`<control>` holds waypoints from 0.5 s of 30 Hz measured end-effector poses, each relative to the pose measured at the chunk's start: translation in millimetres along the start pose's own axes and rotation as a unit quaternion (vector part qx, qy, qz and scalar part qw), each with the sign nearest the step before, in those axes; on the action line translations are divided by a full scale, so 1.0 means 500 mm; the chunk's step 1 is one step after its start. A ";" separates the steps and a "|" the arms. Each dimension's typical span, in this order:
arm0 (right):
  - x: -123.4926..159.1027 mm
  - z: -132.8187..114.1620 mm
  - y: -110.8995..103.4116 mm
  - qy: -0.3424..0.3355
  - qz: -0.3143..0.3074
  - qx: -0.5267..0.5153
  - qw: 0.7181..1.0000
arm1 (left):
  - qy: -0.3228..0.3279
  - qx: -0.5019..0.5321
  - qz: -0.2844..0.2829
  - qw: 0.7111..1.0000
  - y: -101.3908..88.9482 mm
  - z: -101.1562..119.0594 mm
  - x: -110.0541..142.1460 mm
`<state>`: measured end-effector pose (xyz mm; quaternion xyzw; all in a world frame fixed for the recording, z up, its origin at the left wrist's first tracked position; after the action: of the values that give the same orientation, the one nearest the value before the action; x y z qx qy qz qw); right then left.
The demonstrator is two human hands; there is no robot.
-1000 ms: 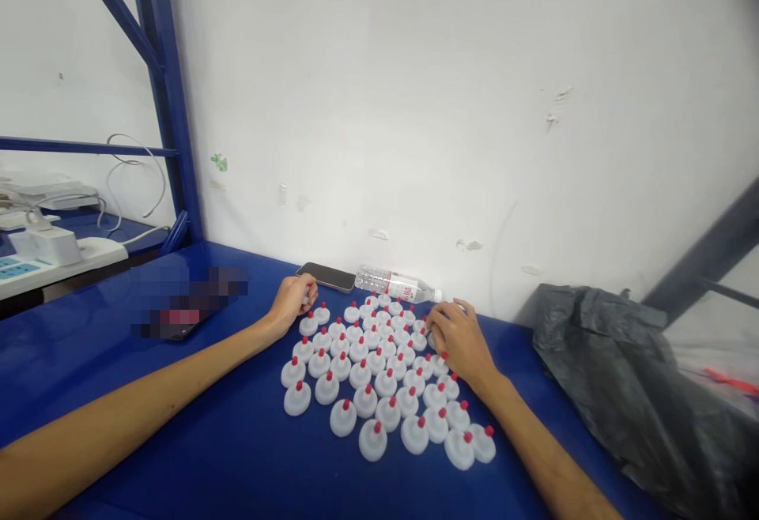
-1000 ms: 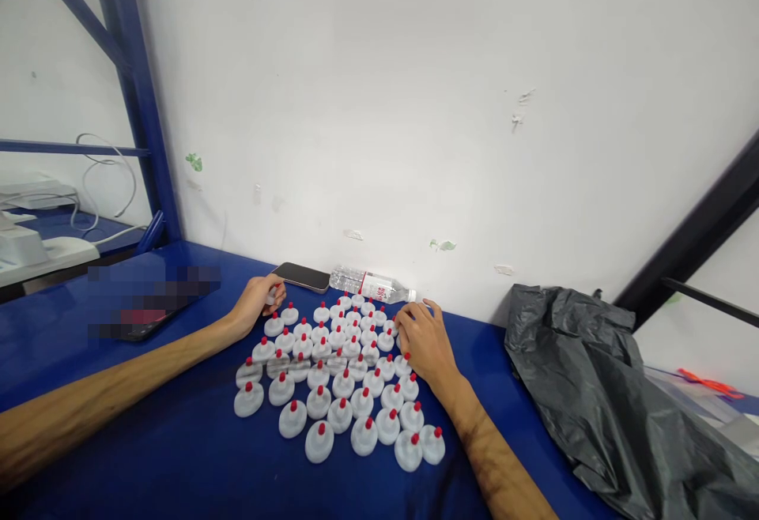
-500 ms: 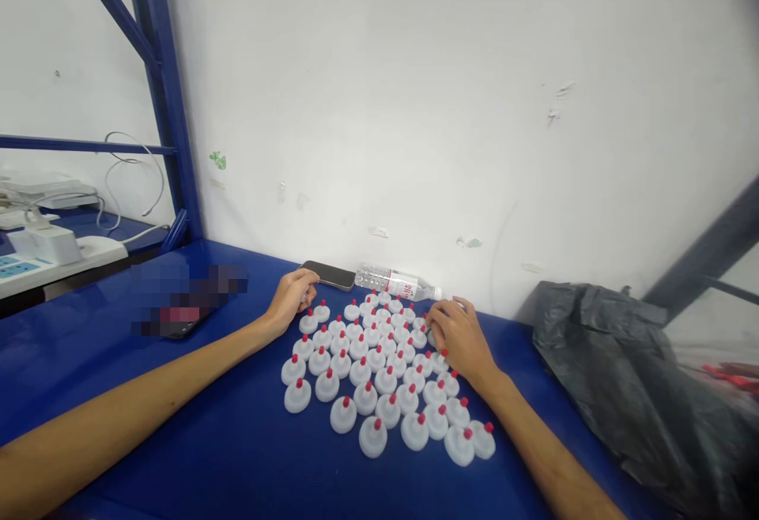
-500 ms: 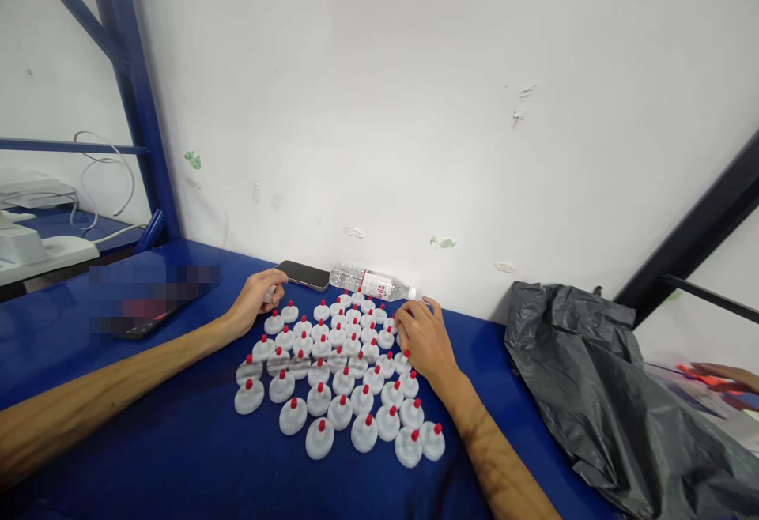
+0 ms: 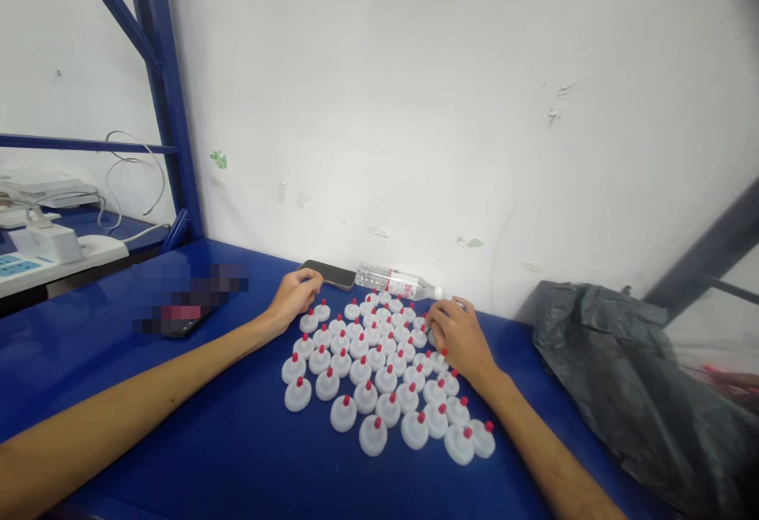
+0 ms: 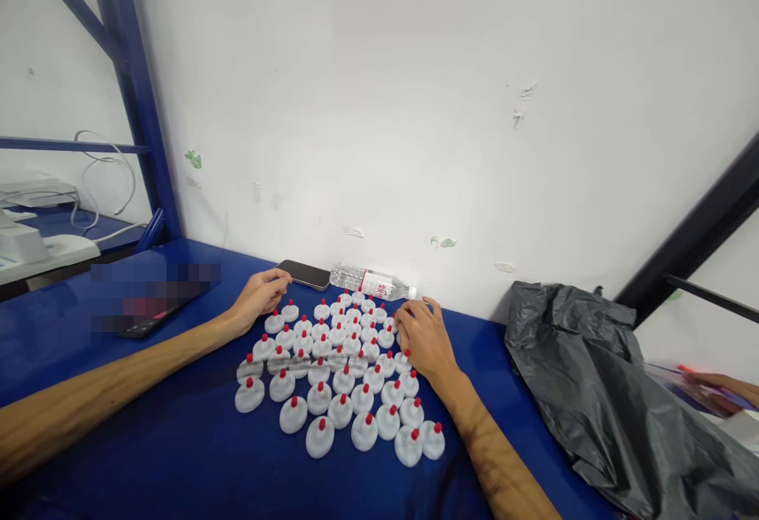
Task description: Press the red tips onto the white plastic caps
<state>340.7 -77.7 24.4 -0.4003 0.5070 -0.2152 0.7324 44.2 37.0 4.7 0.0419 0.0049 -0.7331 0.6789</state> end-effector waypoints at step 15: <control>0.000 0.000 0.001 0.002 -0.003 -0.005 1.000 | 0.015 -0.019 -0.049 0.999 0.009 0.001 0.003</control>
<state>340.6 -77.3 23.8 -0.4046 0.5082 -0.2155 0.7291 48.6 35.0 5.5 0.0395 0.0315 -0.7642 0.6430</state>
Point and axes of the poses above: each hand's wrist, its own x-axis away from the middle knuckle, its own y-axis out of the palm, z = x × y, the point moved 7 cm from there along -x, towards the middle knuckle, and after that the axes turned 2 degrees about -y, right-handed, at the moved point
